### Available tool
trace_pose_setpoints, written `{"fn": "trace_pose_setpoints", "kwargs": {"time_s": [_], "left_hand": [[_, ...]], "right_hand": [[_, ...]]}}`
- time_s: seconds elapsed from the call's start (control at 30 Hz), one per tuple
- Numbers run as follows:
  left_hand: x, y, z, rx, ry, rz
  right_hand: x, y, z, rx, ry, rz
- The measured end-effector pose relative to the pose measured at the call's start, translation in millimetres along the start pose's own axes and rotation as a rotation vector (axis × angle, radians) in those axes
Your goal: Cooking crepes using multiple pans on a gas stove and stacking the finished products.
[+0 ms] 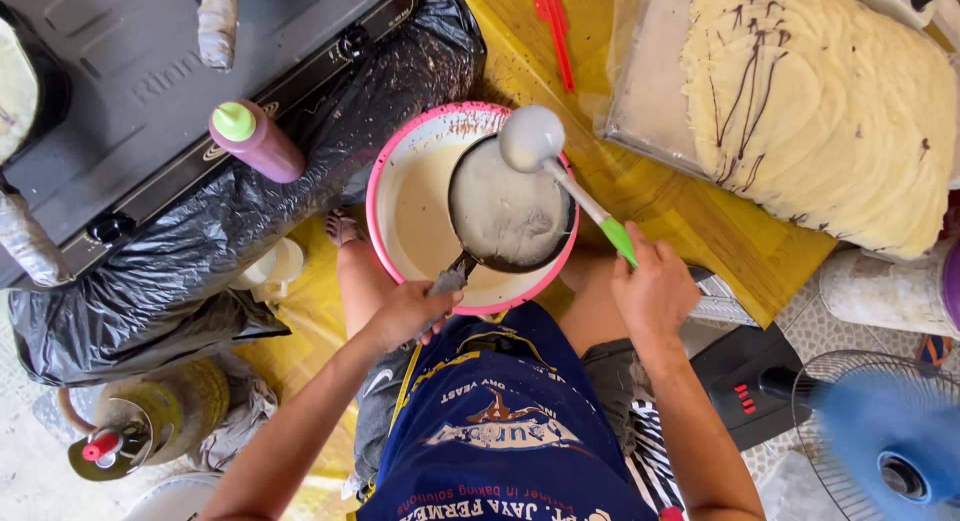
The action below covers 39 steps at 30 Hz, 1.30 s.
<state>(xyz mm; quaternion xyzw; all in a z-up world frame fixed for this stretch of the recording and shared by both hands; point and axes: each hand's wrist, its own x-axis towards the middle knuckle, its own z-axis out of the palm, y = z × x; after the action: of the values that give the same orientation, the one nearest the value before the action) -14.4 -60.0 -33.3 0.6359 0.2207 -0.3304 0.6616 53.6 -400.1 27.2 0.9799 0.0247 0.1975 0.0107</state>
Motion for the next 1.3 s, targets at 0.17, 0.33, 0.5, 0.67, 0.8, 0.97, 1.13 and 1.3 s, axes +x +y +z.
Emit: {"fn": "trace_pose_setpoints", "kwargs": {"time_s": [0.17,0.33,0.5,0.67,0.8,0.97,1.13,1.3], "left_hand": [[5.9,-31.1,8.8,-0.266,-0.073,0.077],[3.2,-26.9,22.6,-0.356,-0.129,0.096],[-3.5,-14.3,-1.7,-0.246,-0.031,0.050],[-22.7,11.4,-28.2,0.731,0.280,0.003],[-37.4,-0.9,-30.5,1.382,0.768,0.319],[-44.6,-8.1,-26.0,1.530,1.137,0.815],[9.6,-51.0,-30.1,1.541,1.113,0.761],[-12.7,-25.3,-13.5,1.572,1.126,0.671]], "right_hand": [[5.0,0.5,-17.0,-0.074,0.184,-0.080],[14.8,-15.3,-15.5,0.014,0.229,-0.121],[16.6,13.6,-6.0,0.173,-0.175,0.171],[6.8,31.4,56.7,0.032,-0.556,0.222],[-20.8,15.0,105.7,-0.077,-0.735,0.009],[-27.4,-23.2,85.9,-0.005,-0.831,-0.134],[-37.3,-22.3,111.5,0.014,-0.897,-0.146],[-41.7,-12.7,139.1,-0.037,-0.945,-0.113]]}}
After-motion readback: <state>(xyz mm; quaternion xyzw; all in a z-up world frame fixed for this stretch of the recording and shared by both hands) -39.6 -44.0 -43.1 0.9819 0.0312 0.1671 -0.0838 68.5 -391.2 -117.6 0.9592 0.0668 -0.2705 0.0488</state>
